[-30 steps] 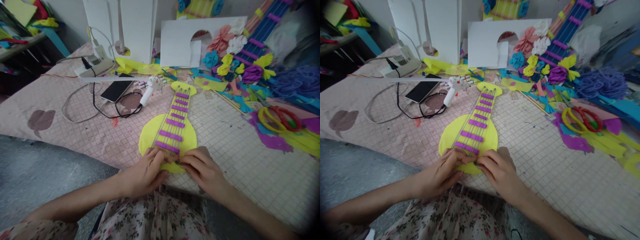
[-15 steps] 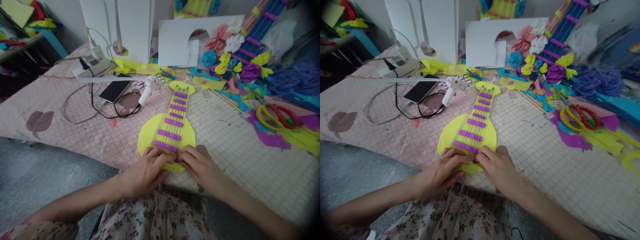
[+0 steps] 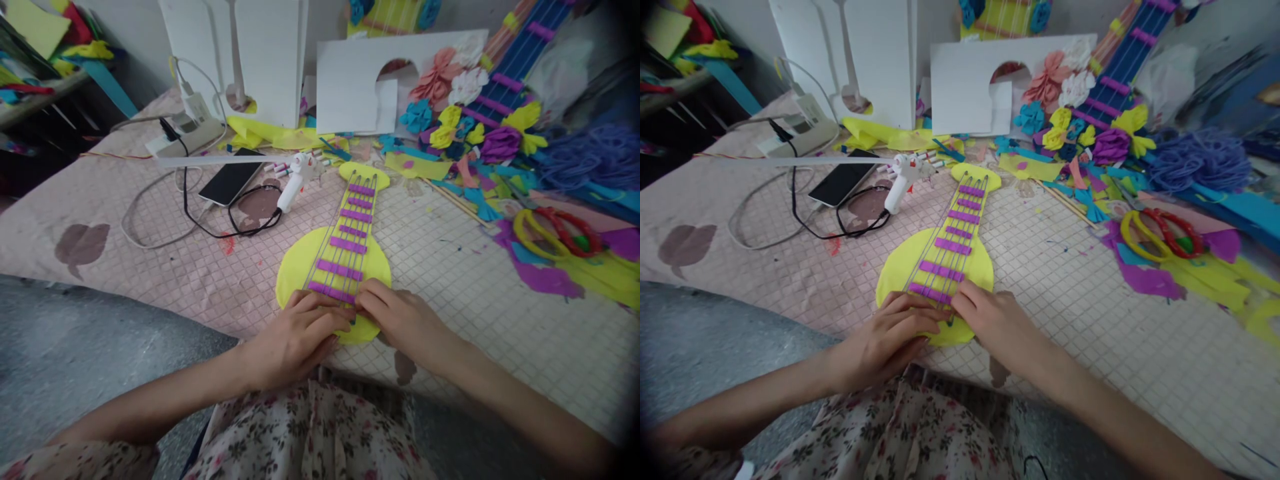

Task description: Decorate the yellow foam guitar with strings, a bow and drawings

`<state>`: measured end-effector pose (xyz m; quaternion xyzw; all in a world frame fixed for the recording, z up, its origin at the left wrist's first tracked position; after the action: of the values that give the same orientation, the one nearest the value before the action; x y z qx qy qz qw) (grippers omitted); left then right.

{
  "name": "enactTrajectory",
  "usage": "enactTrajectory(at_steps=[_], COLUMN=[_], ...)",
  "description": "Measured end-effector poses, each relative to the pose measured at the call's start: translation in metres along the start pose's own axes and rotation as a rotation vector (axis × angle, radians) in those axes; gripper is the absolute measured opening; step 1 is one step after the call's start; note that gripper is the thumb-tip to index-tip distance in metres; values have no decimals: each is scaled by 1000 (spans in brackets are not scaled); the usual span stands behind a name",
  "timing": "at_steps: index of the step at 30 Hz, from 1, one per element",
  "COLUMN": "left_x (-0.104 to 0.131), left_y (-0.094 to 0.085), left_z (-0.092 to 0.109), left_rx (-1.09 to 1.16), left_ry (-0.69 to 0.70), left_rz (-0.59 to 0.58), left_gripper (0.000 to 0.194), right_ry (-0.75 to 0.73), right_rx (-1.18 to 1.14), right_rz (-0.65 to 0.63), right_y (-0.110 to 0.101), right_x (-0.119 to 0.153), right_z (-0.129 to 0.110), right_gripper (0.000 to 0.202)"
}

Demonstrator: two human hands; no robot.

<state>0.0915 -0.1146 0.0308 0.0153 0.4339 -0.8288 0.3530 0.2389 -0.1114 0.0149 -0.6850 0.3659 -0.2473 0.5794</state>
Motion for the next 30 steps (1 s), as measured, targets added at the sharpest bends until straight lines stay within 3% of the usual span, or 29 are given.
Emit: enactTrajectory(at_steps=[4, 8, 15, 20, 26, 30], left_x=[-4, -8, -18, -15, -13, -13], left_y=[-2, 0, -6, -1, -1, -1], left_z=[0, 1, 1, -2, -5, -7], left_rx=[-26, -37, -46, -56, -23, -15], left_ry=[41, 125, 148, 138, 92, 72], left_rz=[-19, -118, -146, -198, -167, -197], left_gripper=[20, 25, 20, 16, 24, 23], right_ry=[-17, -40, -150, -175, -155, -72], right_rx=[-5, 4, 70, 74, 29, -120], right_rz=[2, 0, 81, 106, 97, 127], right_y=[-2, -3, -7, -8, -8, -20], right_x=[-1, -3, -6, -5, -3, -4], right_z=[1, 2, -1, -1, 2, 7], right_gripper=[26, 24, 20, 16, 19, 16])
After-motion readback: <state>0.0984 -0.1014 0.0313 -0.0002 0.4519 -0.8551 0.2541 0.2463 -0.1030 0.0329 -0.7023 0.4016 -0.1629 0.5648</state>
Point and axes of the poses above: each hand's wrist, its own x-axis away from the middle knuckle, its own y-axis out of the palm, z = x × y, the point moved 6 cm from there along -x, towards the middle knuckle, and after that the axes turned 5 degrees about z, right-handed, at the moved point
